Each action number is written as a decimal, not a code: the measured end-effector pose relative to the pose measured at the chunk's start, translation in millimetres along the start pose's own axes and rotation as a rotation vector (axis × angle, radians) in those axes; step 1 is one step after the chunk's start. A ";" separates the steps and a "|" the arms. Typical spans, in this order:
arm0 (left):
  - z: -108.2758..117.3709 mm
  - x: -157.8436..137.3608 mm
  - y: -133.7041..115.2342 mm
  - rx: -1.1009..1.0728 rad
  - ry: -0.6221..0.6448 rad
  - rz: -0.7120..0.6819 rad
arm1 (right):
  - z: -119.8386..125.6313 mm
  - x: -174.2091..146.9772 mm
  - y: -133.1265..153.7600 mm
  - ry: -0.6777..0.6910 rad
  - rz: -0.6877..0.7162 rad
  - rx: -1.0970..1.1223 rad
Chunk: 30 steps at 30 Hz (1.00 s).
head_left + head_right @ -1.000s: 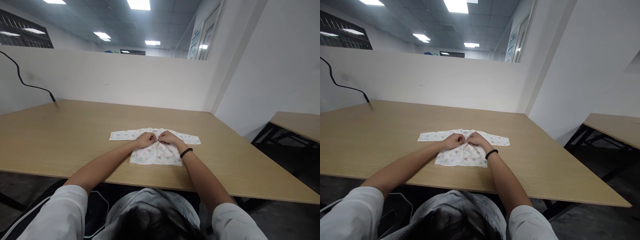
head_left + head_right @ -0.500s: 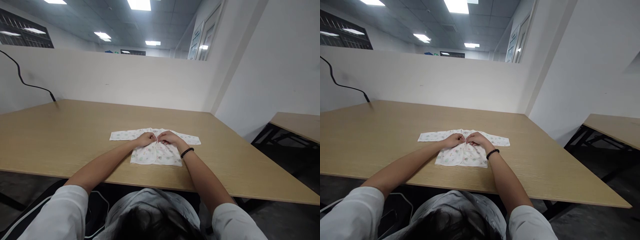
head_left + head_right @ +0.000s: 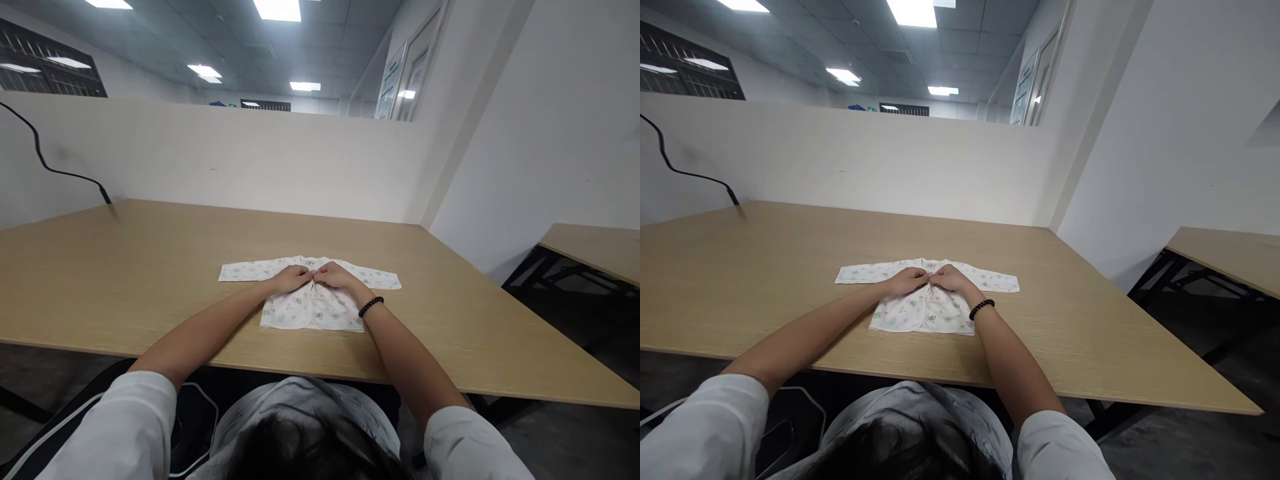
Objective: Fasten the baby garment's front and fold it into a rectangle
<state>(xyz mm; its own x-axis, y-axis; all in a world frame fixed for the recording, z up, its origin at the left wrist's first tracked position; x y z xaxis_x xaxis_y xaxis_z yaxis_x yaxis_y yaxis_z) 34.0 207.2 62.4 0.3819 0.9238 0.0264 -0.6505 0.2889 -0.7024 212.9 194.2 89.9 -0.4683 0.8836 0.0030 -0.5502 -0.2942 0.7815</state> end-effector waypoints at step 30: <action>-0.6 -0.2 0.3 0.020 0.022 -0.031 | 1.5 1.6 -3.1 0.052 -0.071 0.047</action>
<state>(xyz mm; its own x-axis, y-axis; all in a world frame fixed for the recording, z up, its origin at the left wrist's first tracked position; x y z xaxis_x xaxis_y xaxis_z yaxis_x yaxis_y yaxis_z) 34.1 206.9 61.7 0.4164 0.9086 0.0317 -0.6509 0.3223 -0.6873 214.9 197.0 88.4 -0.4648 0.8813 -0.0851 -0.5512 -0.2128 0.8068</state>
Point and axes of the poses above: each hand's wrist, its own x-axis towards the middle knuckle, its own z-axis out of the back of the hand, y = z × x, the point moved 1 cm from there along x, towards the middle knuckle, and after that the axes turned 11 degrees about z, right-handed, at the moved point
